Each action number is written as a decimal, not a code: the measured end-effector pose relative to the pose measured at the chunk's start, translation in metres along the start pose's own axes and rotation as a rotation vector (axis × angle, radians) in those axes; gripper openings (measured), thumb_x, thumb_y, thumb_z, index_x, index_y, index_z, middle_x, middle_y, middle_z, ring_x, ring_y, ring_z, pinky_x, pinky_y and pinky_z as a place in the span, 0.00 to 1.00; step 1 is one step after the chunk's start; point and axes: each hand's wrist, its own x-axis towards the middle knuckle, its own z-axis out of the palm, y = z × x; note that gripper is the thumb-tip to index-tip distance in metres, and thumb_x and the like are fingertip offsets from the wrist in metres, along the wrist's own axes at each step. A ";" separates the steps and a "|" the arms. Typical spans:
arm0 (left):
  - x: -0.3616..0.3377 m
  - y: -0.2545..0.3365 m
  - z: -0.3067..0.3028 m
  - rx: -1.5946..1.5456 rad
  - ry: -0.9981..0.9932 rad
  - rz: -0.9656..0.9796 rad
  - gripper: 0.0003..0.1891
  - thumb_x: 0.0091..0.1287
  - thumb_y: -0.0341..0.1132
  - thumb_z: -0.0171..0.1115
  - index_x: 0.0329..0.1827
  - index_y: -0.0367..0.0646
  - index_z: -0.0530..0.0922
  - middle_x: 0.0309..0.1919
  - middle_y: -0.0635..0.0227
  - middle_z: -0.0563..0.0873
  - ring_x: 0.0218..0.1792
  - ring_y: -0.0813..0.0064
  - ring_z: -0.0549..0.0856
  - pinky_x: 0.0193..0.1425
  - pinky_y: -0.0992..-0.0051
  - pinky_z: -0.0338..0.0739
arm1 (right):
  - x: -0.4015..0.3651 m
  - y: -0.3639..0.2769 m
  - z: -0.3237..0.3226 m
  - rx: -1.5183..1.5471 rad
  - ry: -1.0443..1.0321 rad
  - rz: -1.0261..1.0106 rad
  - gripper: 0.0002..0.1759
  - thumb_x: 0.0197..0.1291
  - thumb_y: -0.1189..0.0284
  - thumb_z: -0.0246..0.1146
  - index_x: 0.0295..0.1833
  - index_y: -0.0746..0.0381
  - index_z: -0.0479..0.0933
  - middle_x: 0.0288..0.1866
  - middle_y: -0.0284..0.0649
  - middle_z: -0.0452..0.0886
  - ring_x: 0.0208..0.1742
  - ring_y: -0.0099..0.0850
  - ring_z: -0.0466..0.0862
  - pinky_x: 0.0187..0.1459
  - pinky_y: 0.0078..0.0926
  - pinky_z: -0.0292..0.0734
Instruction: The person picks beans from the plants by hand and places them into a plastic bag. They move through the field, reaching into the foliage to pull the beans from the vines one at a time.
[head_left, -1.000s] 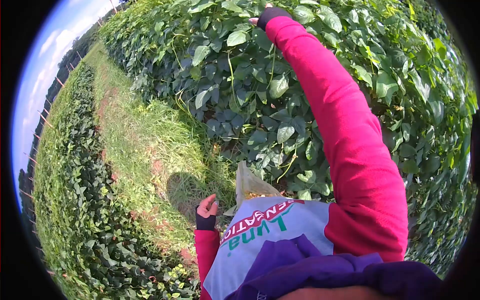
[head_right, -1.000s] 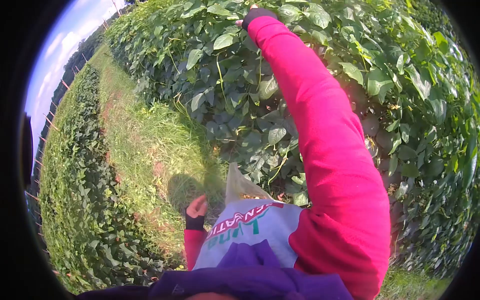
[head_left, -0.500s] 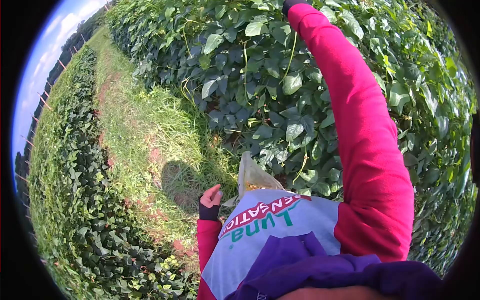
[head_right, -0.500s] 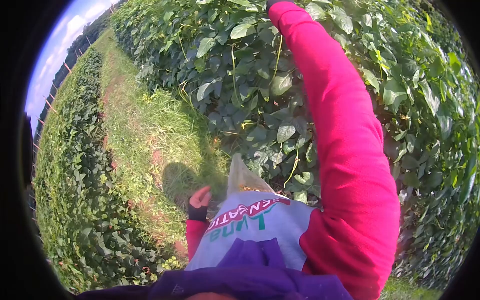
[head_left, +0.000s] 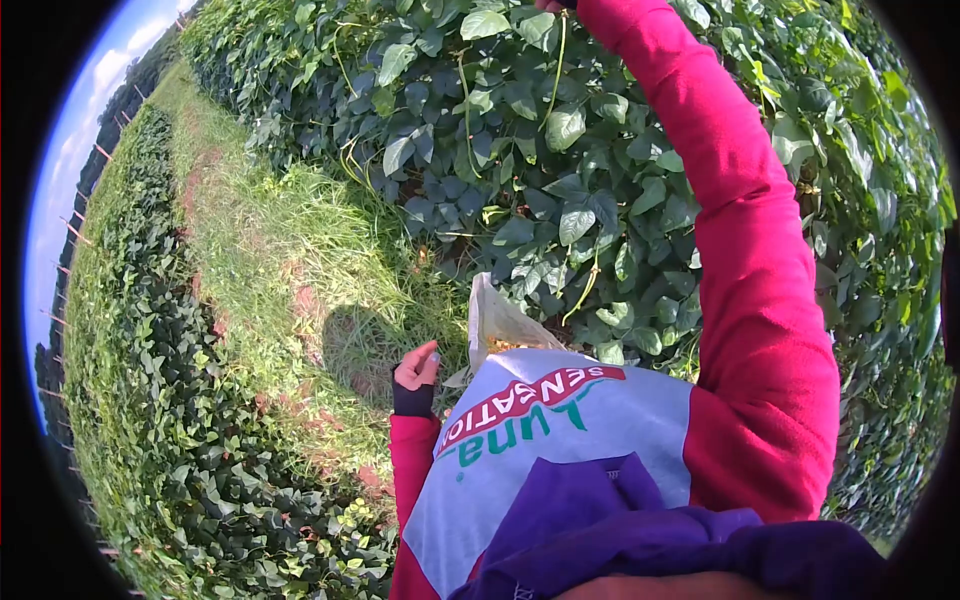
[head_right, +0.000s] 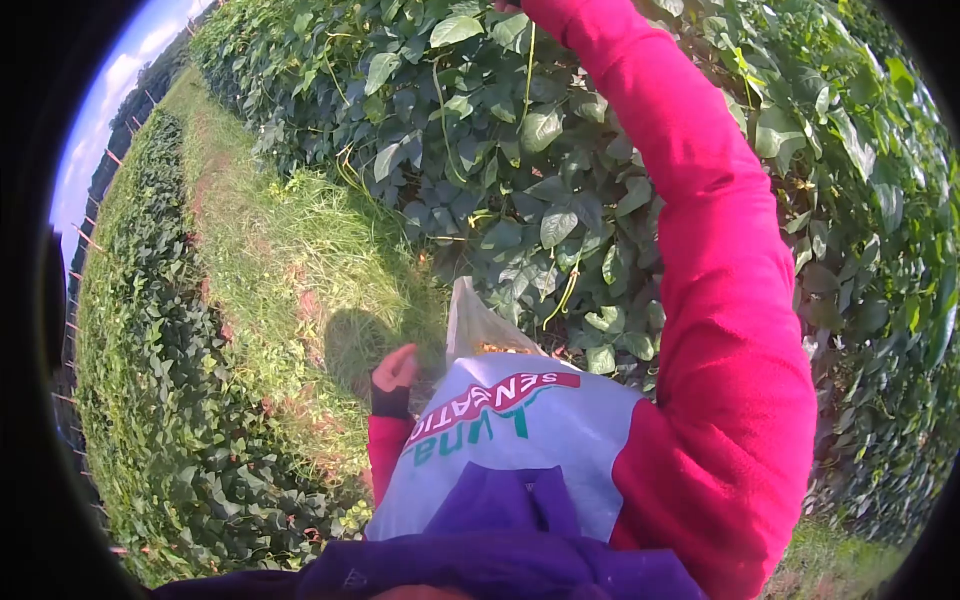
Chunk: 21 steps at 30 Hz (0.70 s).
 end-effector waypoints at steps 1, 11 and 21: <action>-0.001 0.005 0.001 -0.046 0.015 -0.030 0.12 0.62 0.29 0.60 0.49 0.37 0.78 0.36 0.72 0.83 0.34 0.87 0.78 0.39 0.85 0.72 | -0.030 -0.019 0.017 0.507 -0.030 -0.002 0.20 0.52 0.63 0.62 0.46 0.65 0.78 0.33 0.48 0.83 0.30 0.43 0.83 0.33 0.35 0.79; 0.014 0.038 0.010 0.019 0.070 0.056 0.09 0.62 0.32 0.62 0.42 0.37 0.81 0.26 0.75 0.81 0.26 0.88 0.76 0.33 0.87 0.70 | -0.312 -0.118 0.260 0.371 -0.836 -0.188 0.15 0.49 0.67 0.61 0.45 0.57 0.79 0.38 0.44 0.82 0.40 0.40 0.81 0.43 0.31 0.74; 0.007 0.035 0.009 0.028 0.088 0.134 0.07 0.63 0.31 0.62 0.38 0.36 0.79 0.28 0.75 0.81 0.28 0.88 0.75 0.34 0.86 0.68 | -0.323 -0.006 0.201 0.791 0.060 0.438 0.10 0.55 0.72 0.62 0.43 0.63 0.80 0.35 0.34 0.82 0.37 0.20 0.79 0.43 0.20 0.73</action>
